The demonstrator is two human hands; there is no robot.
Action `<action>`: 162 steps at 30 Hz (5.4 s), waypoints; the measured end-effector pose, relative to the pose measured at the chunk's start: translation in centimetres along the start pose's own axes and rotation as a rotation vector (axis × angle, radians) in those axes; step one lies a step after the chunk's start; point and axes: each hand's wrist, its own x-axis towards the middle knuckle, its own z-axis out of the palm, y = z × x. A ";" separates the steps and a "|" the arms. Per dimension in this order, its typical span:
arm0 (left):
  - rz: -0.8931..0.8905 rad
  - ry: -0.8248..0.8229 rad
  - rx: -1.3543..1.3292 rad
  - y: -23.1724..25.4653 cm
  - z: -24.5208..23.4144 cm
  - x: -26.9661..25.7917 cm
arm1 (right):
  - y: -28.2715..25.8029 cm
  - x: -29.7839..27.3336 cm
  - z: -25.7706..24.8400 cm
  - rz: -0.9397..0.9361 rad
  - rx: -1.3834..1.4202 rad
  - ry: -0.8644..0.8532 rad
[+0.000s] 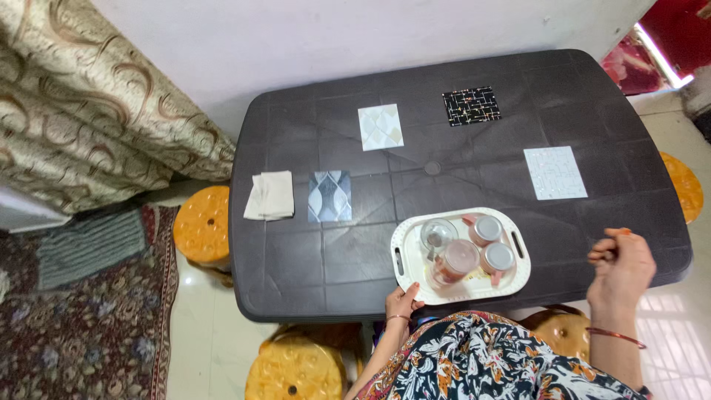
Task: The person sets a table by placing a tray with cups and a glass on a dark table. They wipe the table surface with a cloth, then arrange the cups and glass on square placemats. The person also places a spoon and a small metal container on the table.
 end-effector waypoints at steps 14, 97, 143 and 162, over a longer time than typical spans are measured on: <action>-0.257 -0.427 0.809 10.4 -3.7 4.5 | 2.3 -3.4 20.2 0.349 -0.710 -0.465; 0.513 0.016 1.833 32.2 9.7 27.2 | 13.9 -5.6 17.1 0.751 0.627 -0.420; 0.808 0.324 1.636 27.2 -9.3 9.0 | 10.8 -2.6 19.4 0.645 0.303 -0.628; 0.970 -0.004 1.603 19.7 8.8 19.7 | 11.8 -4.9 18.4 0.838 0.425 -0.743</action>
